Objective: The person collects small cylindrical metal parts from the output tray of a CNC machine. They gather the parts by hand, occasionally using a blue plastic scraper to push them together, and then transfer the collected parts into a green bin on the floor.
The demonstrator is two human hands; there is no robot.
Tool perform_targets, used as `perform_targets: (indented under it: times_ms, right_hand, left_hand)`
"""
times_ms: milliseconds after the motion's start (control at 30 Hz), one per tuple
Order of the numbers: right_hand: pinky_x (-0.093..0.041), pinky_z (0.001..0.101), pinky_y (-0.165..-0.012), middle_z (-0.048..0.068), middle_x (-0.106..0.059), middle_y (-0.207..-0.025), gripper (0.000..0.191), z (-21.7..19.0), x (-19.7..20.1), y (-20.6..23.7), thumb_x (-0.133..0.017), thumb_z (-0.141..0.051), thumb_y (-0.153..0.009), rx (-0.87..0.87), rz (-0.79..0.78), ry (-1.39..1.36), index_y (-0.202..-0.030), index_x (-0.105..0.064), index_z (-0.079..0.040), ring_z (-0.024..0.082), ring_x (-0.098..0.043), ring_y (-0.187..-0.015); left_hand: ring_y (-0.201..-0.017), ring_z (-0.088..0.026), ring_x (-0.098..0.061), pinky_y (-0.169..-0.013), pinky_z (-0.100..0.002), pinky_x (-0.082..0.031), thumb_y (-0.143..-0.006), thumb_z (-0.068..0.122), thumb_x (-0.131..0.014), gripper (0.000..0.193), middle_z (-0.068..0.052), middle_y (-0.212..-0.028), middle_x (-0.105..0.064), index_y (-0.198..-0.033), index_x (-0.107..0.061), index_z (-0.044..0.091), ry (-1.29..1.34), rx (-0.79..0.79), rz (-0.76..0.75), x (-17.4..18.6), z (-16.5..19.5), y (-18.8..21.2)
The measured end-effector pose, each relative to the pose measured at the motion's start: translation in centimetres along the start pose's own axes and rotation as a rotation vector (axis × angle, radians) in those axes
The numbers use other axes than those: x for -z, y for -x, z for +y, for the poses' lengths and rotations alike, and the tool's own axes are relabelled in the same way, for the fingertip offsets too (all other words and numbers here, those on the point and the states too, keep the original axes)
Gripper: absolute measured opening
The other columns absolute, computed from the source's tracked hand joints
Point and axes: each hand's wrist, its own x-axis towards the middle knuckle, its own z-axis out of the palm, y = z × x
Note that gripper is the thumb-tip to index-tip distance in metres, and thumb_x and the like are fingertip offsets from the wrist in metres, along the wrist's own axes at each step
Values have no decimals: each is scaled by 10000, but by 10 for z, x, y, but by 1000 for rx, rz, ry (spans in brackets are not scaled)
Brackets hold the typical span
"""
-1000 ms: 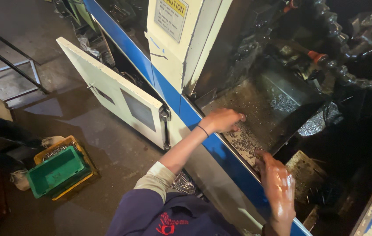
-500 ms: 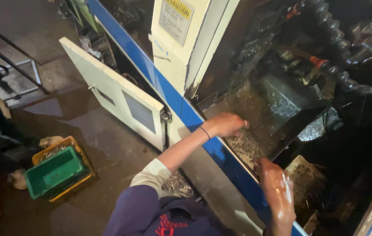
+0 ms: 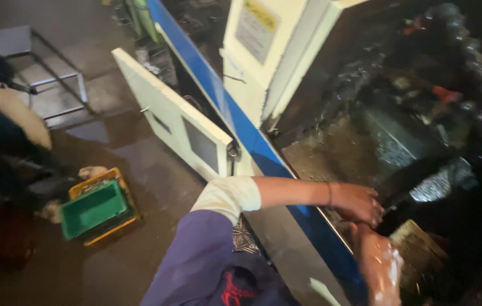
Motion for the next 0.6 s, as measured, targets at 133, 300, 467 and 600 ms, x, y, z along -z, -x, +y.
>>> perform_targets:
  times_ms: [133, 300, 467, 600]
  right_hand:
    - [-598, 565, -823, 226, -769, -958, 423, 5, -10, -6, -460, -486, -1040, -9, -17, 16, -1089, -698, -139, 455, -747, -931]
    - [-599, 573, -830, 239, -769, -974, 433, 7, -15, -6, -453, -490, -1039, -44, -43, 19, -1106, -699, -140, 463, -750, -945]
    - [-631, 530, -797, 227, -786, -923, 460, 3, -13, -10, -378, -487, -1097, -108, -134, 94, -1165, -674, -141, 413, -794, -891]
    - [-632, 519, -785, 207, -787, -936, 458, 5, -16, -7, -397, -487, -1091, -123, -115, 82, -1188, -688, -146, 399, -794, -873]
  left_hand:
    - [-1492, -244, -371, -1187, -583, -276, -953, 355, -608, 466, 64, -1581, -458, -1409, -575, 264, -4, -63, 35, -9, -3, -3]
    - [-1484, -225, -370, -1230, -640, -157, -997, 384, -550, 448, 166, -1574, -411, -1442, -508, 402, -3, 87, -117, 8, 3, -2]
    - [-1462, -229, -359, -1225, -637, -89, -970, 319, -498, 534, 220, -1586, -310, -1471, -401, 475, -89, 174, -182, 20, 12, -7]
    - [-1420, -209, -422, -1210, -649, -108, -956, 314, -552, 553, 203, -1592, -308, -1473, -412, 450, -47, 165, -174, 8, 7, -10]
